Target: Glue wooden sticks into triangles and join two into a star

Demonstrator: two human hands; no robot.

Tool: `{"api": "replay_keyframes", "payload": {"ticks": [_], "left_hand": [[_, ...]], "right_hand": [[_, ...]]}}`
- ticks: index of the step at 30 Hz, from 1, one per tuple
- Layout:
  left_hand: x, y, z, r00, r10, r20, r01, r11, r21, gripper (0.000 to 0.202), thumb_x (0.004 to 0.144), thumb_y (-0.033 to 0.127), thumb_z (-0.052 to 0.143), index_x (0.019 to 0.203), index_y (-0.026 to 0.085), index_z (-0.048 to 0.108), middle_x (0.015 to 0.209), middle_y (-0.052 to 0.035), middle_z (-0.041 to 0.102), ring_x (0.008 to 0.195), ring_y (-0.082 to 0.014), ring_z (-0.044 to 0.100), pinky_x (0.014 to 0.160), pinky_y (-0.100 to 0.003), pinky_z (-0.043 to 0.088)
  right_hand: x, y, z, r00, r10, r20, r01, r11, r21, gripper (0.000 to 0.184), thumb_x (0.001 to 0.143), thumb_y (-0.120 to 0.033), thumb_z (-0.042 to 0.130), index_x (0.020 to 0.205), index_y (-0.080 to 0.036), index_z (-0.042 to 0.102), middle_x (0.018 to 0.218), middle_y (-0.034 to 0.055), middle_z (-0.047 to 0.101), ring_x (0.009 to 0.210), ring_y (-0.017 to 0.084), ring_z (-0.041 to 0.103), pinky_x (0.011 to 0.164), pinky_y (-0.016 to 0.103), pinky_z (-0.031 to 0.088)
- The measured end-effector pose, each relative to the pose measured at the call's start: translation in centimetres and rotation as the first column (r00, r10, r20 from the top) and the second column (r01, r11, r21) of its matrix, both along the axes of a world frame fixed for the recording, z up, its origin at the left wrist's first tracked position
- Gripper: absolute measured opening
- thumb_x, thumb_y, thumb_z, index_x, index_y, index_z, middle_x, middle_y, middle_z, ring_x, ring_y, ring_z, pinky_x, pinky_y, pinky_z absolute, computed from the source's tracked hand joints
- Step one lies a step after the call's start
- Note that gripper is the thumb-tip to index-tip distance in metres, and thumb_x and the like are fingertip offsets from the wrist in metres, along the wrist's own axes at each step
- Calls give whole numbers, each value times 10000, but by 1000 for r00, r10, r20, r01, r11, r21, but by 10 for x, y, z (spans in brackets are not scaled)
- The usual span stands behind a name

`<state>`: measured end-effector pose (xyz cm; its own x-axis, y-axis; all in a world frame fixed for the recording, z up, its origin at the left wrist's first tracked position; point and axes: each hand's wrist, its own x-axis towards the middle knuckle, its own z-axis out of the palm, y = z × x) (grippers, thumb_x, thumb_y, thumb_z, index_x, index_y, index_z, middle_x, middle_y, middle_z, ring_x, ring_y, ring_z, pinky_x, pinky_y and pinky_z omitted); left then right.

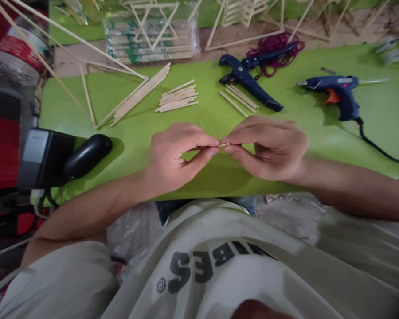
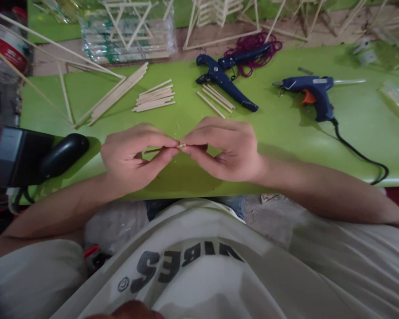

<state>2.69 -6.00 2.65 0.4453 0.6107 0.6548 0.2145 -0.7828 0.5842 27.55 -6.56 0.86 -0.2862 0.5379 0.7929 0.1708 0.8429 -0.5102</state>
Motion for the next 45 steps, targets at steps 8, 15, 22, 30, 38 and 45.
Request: {"api": "replay_keyframes", "payload": {"ticks": [8,15,22,30,38,45], "left_hand": [[-4,-3,1,996,16,-89,-14,1000,21,132,1134,193,793,1101,298,867,961,-3,898,803,-159,818,779,-315,647],[-1,-7,2,993,63,-103,-54,995,85,134,1129,167,789,1111,287,845,948,4,884,812,-166,803,762,-341,612],[-4,-6,-3,991,69,-110,-64,997,51,77,1135,294,794,1119,342,853,943,-18,871,808,-208,795,769,-418,596],[-1,-8,-8,987,87,-137,-73,992,101,115,1158,289,733,1123,335,832,895,-10,861,760,-208,780,741,-453,549],[1,-8,-7,985,89,-148,-88,996,17,141,1163,319,741,1061,342,835,875,-8,842,784,-215,777,781,-448,562],[-1,-8,-3,986,127,-106,-117,989,93,103,1150,280,762,1116,335,841,907,-7,874,769,-205,790,741,-433,581]], "right_hand": [[6,-1,3,998,60,31,-59,998,-29,335,989,-222,965,1292,-349,903,990,16,902,779,198,805,653,331,693],[0,-1,1,999,-2,33,2,1000,0,238,1009,-200,911,1227,-296,904,954,22,883,751,171,796,647,283,678],[2,-10,-14,999,-53,0,53,990,-134,383,915,-391,1020,1279,-345,912,1014,64,904,772,257,830,662,408,749],[0,-5,1,1000,-3,20,3,1000,-12,276,913,-134,890,1142,-288,896,983,38,905,767,195,846,629,282,713],[-1,-6,3,1000,12,15,-10,993,-121,300,913,-232,1006,1143,-372,874,1003,14,904,771,227,838,638,357,725],[-2,-3,-16,998,-39,-39,37,998,-49,603,879,-373,1029,1459,-350,865,983,45,906,746,246,824,611,388,720]]}}
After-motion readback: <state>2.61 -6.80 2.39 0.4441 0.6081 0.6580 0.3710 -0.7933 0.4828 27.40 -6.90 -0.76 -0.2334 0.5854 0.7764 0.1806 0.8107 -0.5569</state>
